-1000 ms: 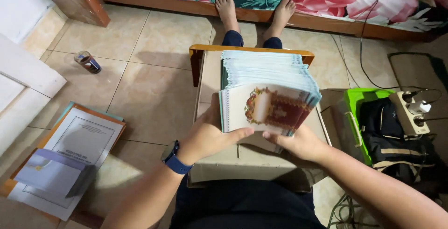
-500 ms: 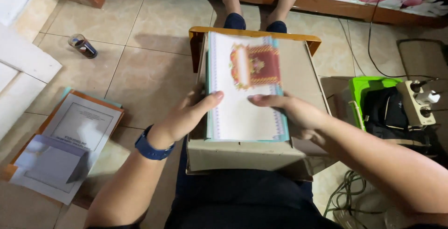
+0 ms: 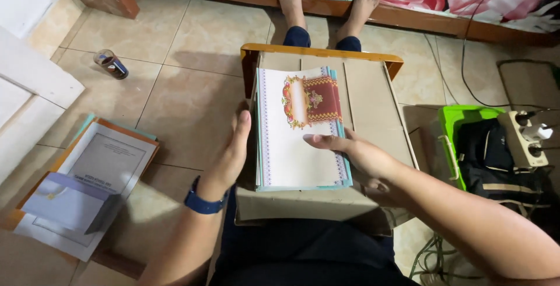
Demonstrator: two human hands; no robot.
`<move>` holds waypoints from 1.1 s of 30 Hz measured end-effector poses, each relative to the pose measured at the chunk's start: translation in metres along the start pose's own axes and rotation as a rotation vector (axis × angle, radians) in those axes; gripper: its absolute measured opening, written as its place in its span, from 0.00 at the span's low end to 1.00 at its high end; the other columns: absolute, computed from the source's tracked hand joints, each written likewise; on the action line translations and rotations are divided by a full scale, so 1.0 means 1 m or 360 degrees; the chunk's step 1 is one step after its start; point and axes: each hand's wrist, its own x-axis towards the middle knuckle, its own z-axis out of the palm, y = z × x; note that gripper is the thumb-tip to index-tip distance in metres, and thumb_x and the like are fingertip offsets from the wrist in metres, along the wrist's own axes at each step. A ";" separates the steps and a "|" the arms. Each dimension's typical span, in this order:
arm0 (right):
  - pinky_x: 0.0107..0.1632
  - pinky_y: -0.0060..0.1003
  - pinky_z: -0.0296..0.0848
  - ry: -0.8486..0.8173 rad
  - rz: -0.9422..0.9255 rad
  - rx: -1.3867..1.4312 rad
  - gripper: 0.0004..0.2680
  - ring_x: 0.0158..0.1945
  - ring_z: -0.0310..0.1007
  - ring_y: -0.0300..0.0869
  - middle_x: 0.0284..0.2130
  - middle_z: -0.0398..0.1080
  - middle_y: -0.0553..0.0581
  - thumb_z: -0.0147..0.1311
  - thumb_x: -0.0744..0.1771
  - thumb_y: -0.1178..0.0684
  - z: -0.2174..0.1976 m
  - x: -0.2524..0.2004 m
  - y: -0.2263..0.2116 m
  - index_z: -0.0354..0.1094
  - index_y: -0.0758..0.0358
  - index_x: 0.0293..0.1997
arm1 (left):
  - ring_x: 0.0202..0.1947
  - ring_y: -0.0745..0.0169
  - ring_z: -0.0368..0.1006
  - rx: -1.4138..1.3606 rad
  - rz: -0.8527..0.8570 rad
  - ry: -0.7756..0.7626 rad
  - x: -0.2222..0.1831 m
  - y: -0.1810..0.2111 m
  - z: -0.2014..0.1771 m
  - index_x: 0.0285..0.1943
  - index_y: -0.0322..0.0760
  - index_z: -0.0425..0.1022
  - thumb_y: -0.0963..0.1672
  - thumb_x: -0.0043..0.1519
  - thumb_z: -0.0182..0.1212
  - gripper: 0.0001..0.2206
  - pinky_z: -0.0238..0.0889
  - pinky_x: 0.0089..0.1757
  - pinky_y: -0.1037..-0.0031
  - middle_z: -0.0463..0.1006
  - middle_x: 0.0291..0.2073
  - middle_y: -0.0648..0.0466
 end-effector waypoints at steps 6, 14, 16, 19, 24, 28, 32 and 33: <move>0.52 0.68 0.70 0.0001 -0.0007 0.0005 0.35 0.53 0.70 0.66 0.50 0.66 0.78 0.64 0.57 0.52 -0.013 0.007 0.002 0.52 0.71 0.71 | 0.74 0.32 0.44 0.0117 -0.0049 -0.0276 -0.006 0.010 -0.001 0.79 0.42 0.48 0.57 0.70 0.30 0.30 0.35 0.69 0.47 0.48 0.76 0.37; 0.46 0.67 0.74 -0.0004 -0.0171 0.0097 0.31 0.47 0.73 0.63 0.45 0.68 0.74 0.63 0.58 0.54 -0.035 0.035 0.017 0.55 0.69 0.69 | 0.72 0.21 0.43 0.0612 0.0331 -0.0286 -0.001 -0.038 0.001 0.80 0.39 0.42 0.53 0.68 0.35 0.31 0.42 0.65 0.39 0.45 0.75 0.29; 0.46 0.67 0.74 -0.0001 -0.0174 0.0099 0.31 0.46 0.73 0.62 0.45 0.68 0.73 0.63 0.58 0.54 -0.031 0.032 0.018 0.55 0.69 0.68 | 0.72 0.19 0.39 0.0425 0.0178 -0.0309 0.005 -0.018 0.002 0.82 0.38 0.41 0.63 0.66 0.23 0.40 0.38 0.65 0.38 0.43 0.75 0.27; 0.44 0.63 0.77 0.0017 -0.0263 0.0155 0.26 0.42 0.76 0.58 0.41 0.71 0.69 0.62 0.59 0.54 -0.022 0.024 0.016 0.62 0.67 0.64 | 0.78 0.30 0.35 -0.0356 0.0562 -0.0651 0.015 -0.001 0.006 0.80 0.42 0.29 0.62 0.66 0.32 0.39 0.43 0.68 0.45 0.32 0.80 0.37; 0.42 0.65 0.78 0.0067 -0.0345 0.0286 0.25 0.38 0.76 0.61 0.39 0.70 0.71 0.61 0.58 0.55 -0.014 0.007 0.001 0.64 0.66 0.63 | 0.69 0.09 0.44 -0.0460 0.0261 -0.0267 0.025 0.027 0.011 0.80 0.37 0.30 0.56 0.60 0.64 0.49 0.44 0.61 0.30 0.37 0.74 0.26; 0.41 0.59 0.78 -0.0002 -0.0377 0.0073 0.26 0.39 0.75 0.54 0.40 0.70 0.66 0.63 0.59 0.54 -0.034 0.041 0.008 0.64 0.67 0.63 | 0.67 0.38 0.65 -0.0266 0.0679 -0.0469 0.039 -0.004 0.013 0.77 0.34 0.39 0.45 0.65 0.52 0.34 0.64 0.58 0.58 0.58 0.72 0.32; 0.46 0.60 0.75 -0.0064 -0.0198 -0.0069 0.28 0.43 0.73 0.56 0.43 0.71 0.68 0.63 0.59 0.50 -0.033 0.045 0.000 0.62 0.72 0.65 | 0.76 0.27 0.23 0.0047 0.0170 -0.0415 0.018 0.033 0.011 0.81 0.31 0.31 0.46 0.65 0.55 0.41 0.17 0.67 0.41 0.28 0.76 0.24; 0.46 0.58 0.75 -0.0081 -0.0195 -0.0104 0.28 0.44 0.73 0.55 0.44 0.71 0.68 0.63 0.59 0.50 -0.033 0.044 -0.002 0.62 0.72 0.66 | 0.76 0.26 0.22 -0.0096 0.0214 -0.0451 0.013 0.043 0.008 0.81 0.33 0.27 0.44 0.65 0.56 0.42 0.16 0.66 0.37 0.26 0.76 0.24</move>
